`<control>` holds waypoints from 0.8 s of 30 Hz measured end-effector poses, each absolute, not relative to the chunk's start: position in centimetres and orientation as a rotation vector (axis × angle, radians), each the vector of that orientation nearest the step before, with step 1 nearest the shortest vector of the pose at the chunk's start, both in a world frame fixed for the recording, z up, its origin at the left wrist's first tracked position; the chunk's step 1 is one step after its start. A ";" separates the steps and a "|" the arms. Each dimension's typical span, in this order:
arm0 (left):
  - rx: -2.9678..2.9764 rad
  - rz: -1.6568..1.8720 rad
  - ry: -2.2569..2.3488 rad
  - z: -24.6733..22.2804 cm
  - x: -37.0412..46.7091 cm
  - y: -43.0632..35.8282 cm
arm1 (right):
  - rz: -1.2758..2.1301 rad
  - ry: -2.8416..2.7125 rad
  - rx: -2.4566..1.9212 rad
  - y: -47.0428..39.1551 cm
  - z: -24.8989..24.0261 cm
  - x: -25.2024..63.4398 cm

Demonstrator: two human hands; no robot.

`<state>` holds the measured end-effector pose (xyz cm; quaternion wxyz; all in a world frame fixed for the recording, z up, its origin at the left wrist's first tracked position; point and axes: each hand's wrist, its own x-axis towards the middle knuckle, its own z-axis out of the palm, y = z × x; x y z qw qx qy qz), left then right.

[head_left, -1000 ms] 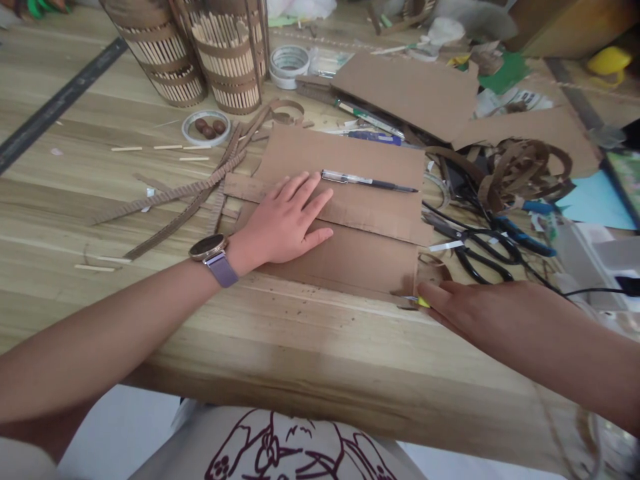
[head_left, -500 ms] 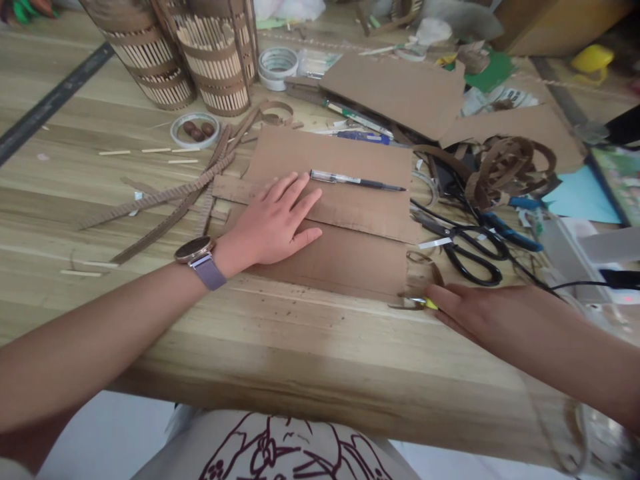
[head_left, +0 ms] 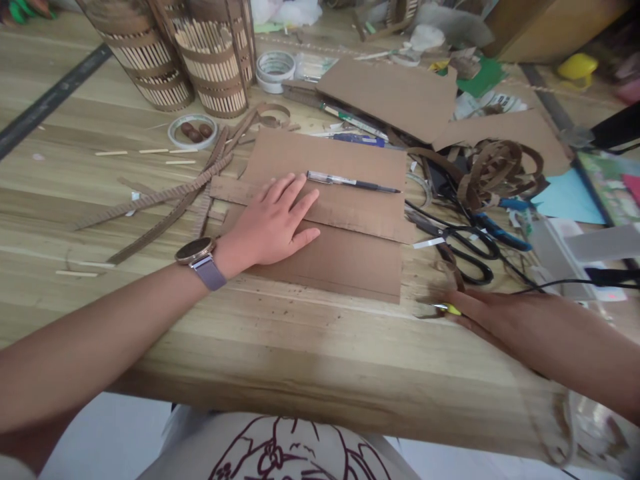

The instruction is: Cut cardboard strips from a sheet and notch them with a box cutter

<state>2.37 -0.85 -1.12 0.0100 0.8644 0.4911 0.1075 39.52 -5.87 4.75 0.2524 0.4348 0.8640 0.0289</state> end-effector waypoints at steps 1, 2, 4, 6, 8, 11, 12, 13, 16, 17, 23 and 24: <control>2.696 0.346 1.534 -1.2 2.4 -0.9 | 0.027 2.340 1.163 -5.8 5.2 39.6; 2.694 0.354 1.534 -1.2 2.5 -0.9 | -0.003 2.337 1.152 -5.8 5.6 39.5; 2.693 0.362 1.537 -1.2 2.6 -0.9 | 0.026 2.352 1.176 -6.0 6.1 38.7; 2.696 0.357 1.546 -1.2 2.6 -0.9 | 0.076 2.392 1.182 -6.2 6.1 36.7; 2.700 0.360 1.553 -1.2 2.6 -0.9 | 0.093 2.436 1.135 -6.3 5.9 33.7; 2.700 0.384 1.558 -1.2 2.6 -1.0 | 0.060 2.479 1.052 -6.1 5.6 28.7; 2.698 0.386 1.562 -1.2 2.7 -1.0 | 0.060 2.461 1.039 -6.0 5.5 27.3; 2.694 0.383 1.566 -1.2 2.7 -1.0 | 0.058 2.448 1.032 -5.8 5.4 26.1; 2.681 0.375 1.577 -1.1 2.8 -1.0 | 0.086 2.450 1.004 -5.3 5.2 23.8; 2.676 0.378 1.577 -1.1 2.9 -1.0 | 0.098 2.462 0.991 -5.2 5.1 23.3; 2.638 0.425 1.558 -1.2 2.9 -1.0 | 0.076 2.460 0.945 -5.0 5.3 22.3; 2.637 0.432 1.554 -1.2 2.9 -1.0 | 0.073 2.466 0.943 -5.0 5.3 22.3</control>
